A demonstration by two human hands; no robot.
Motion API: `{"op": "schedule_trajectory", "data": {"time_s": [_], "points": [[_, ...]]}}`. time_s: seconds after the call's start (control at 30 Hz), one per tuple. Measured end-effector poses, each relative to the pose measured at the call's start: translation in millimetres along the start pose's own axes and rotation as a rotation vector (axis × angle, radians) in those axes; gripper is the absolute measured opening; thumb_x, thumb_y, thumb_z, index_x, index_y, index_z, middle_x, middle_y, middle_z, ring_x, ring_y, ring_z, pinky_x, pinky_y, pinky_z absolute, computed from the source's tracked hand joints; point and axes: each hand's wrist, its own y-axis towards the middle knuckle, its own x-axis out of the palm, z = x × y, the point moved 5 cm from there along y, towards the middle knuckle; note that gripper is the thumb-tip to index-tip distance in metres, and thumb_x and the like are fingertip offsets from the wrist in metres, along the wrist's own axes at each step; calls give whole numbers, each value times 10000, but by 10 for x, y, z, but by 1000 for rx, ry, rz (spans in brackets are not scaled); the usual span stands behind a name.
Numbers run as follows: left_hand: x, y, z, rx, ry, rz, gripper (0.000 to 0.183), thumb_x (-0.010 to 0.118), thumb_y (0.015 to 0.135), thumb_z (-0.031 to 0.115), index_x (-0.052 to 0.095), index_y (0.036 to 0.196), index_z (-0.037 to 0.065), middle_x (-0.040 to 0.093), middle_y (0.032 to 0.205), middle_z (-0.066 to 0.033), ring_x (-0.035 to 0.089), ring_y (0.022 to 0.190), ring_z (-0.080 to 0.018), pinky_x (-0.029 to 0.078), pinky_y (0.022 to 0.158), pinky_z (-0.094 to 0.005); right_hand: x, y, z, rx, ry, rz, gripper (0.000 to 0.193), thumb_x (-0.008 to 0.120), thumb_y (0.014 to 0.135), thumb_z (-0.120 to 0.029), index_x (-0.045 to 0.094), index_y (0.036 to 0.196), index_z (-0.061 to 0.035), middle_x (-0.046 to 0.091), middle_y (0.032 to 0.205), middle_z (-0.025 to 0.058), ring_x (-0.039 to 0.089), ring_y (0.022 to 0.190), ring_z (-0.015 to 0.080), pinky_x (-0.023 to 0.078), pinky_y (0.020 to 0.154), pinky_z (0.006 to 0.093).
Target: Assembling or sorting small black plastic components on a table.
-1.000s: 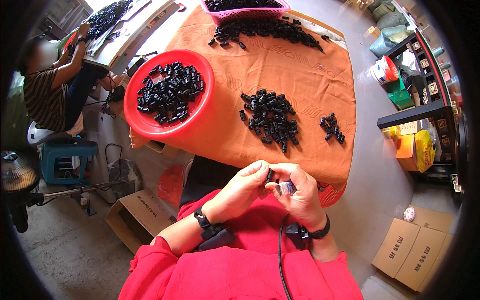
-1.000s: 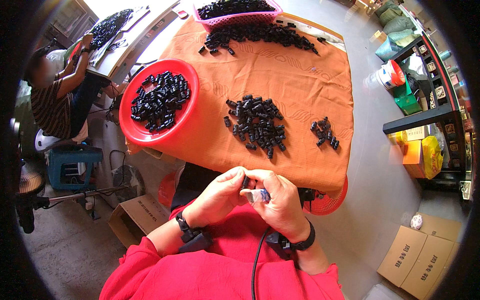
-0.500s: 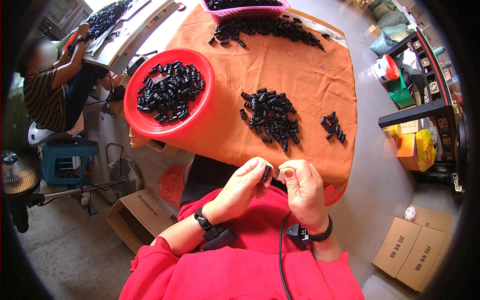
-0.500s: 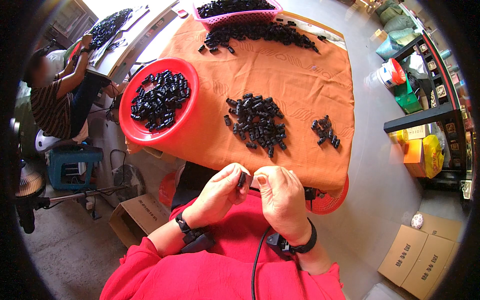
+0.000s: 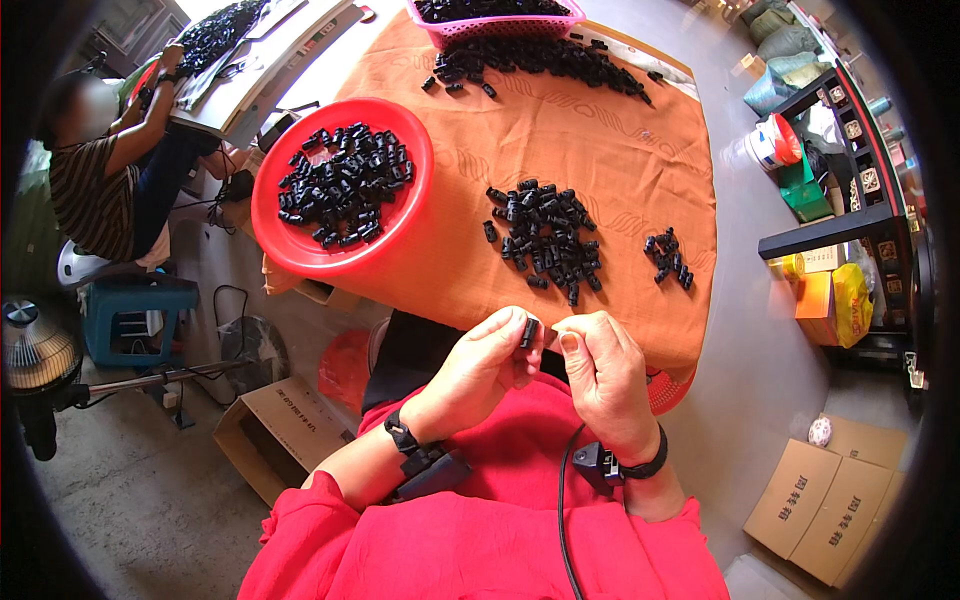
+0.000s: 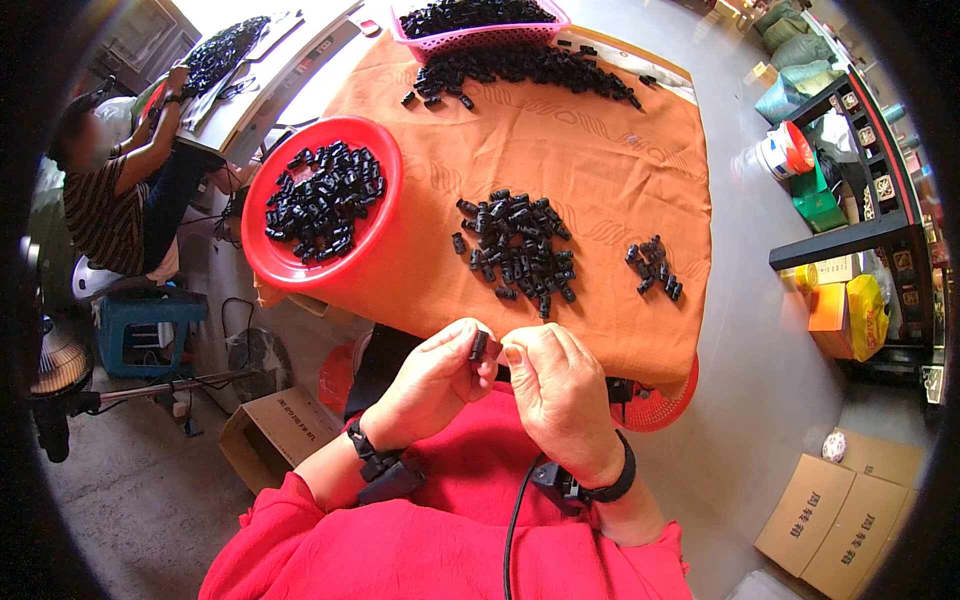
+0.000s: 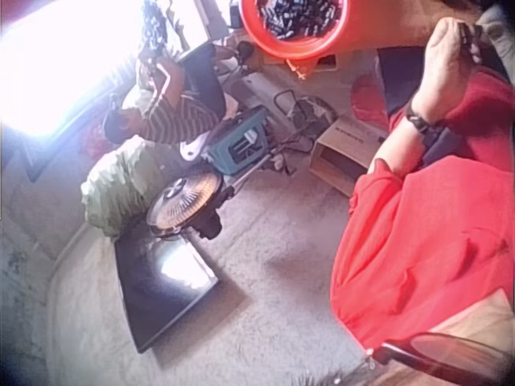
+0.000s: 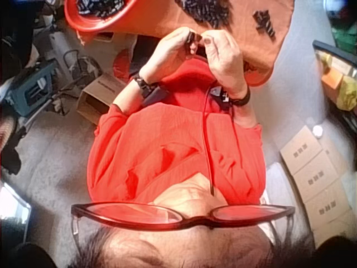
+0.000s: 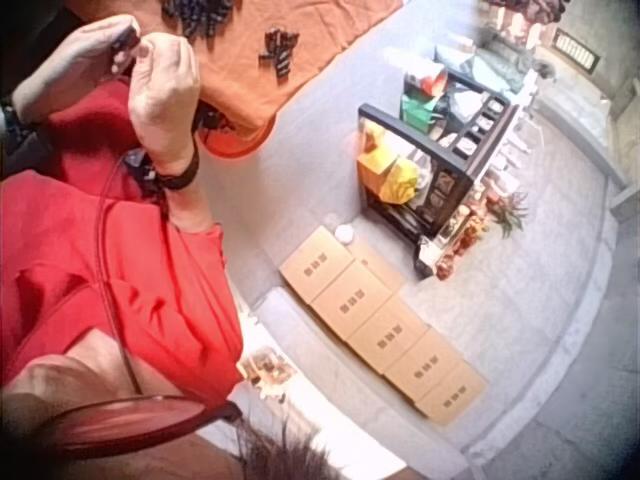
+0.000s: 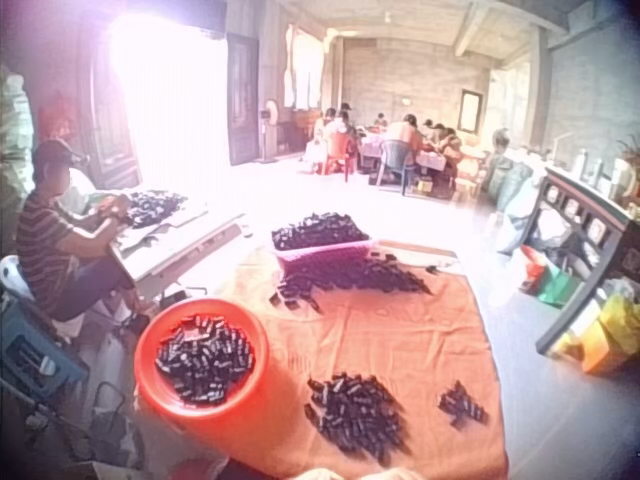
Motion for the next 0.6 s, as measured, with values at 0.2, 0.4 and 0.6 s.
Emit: {"op": "schedule_trajectory", "data": {"time_s": [0.2,0.4,0.6], "points": [[-15,2,-45,-8,87,2,259,524,1038,351,574,1062,98,580,869,18,517,747,-78,386,639,-230,40,-5,-24,169,-54,-10,110,585,960,-105,601,1052,-48,650,698,131,650,641,339,505,600,435],[5,8,-86,-5,24,15,221,493,1060,321,575,1027,119,571,891,36,507,781,-64,400,693,-237,102,40,-36,21,-224,35,282,609,937,-109,587,1205,-24,655,697,144,656,635,335,509,593,435],[-34,14,-103,7,24,-1,221,478,1065,309,573,1026,113,572,903,30,515,806,-80,410,725,-250,127,47,-20,45,-241,13,278,615,932,-114,589,1190,-15,659,693,140,662,638,329,517,603,430]]}}
